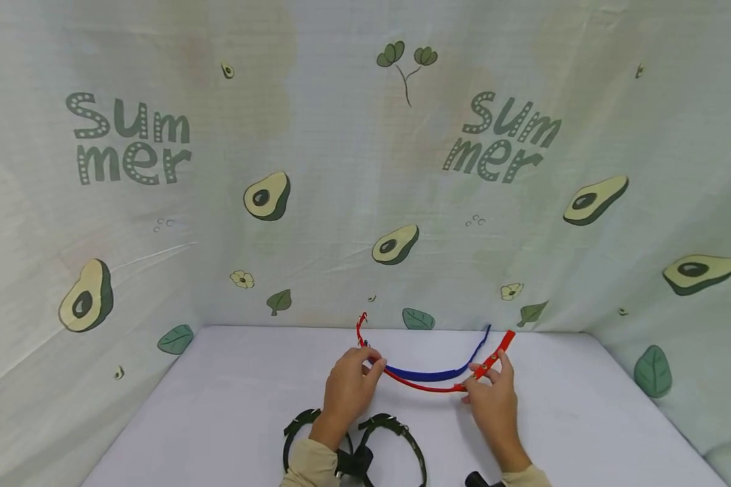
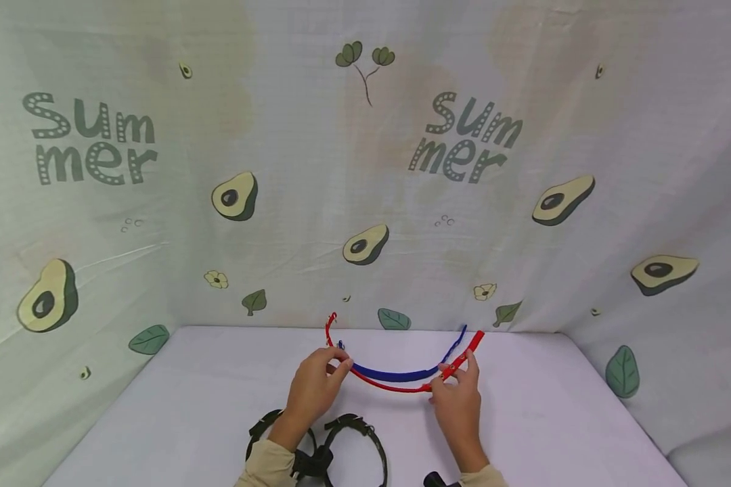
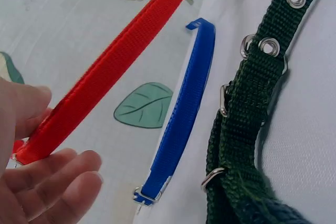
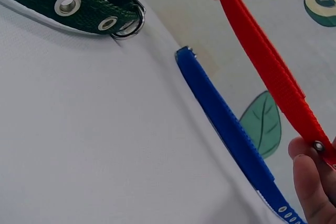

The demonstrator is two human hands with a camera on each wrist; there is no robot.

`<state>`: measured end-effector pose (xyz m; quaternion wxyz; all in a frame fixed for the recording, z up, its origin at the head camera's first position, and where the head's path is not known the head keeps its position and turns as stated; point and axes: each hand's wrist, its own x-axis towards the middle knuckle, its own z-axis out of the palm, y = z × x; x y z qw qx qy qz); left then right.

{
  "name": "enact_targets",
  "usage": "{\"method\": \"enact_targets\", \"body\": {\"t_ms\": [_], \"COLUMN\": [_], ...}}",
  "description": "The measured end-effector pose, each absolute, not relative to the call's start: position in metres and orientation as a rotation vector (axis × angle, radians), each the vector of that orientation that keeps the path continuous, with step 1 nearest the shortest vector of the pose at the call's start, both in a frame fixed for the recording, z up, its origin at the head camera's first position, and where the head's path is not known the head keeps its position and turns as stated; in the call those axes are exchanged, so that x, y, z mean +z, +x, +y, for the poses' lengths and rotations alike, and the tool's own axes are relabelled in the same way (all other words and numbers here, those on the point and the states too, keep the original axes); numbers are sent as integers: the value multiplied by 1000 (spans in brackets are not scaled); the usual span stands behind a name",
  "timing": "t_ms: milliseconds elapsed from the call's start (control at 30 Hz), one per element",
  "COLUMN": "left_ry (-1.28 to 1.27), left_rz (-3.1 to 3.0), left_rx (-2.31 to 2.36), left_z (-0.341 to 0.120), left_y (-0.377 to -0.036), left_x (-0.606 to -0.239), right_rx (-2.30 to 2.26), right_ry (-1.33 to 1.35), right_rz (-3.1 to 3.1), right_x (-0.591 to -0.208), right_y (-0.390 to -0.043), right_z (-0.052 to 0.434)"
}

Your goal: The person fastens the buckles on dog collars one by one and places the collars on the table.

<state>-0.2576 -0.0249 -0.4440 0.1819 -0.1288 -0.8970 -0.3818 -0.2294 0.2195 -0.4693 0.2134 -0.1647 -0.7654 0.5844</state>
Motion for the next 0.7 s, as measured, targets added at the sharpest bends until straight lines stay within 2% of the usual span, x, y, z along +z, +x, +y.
{"method": "enact_targets", "body": {"t_ms": [200, 700], "left_ry": [-313, -282], "left_rz": [-2471, -2456], "left_rx": [-1198, -1563], "left_z": [-28, -29], "left_y": [-259, -262], "left_x": [-444, -441], "right_rx": [1623, 1610], "right_ry": [-456, -263], "right_rz": [-2187, -2195], "right_x": [-470, -473], "right_y": [-229, -221], "right_z": [214, 209]}}
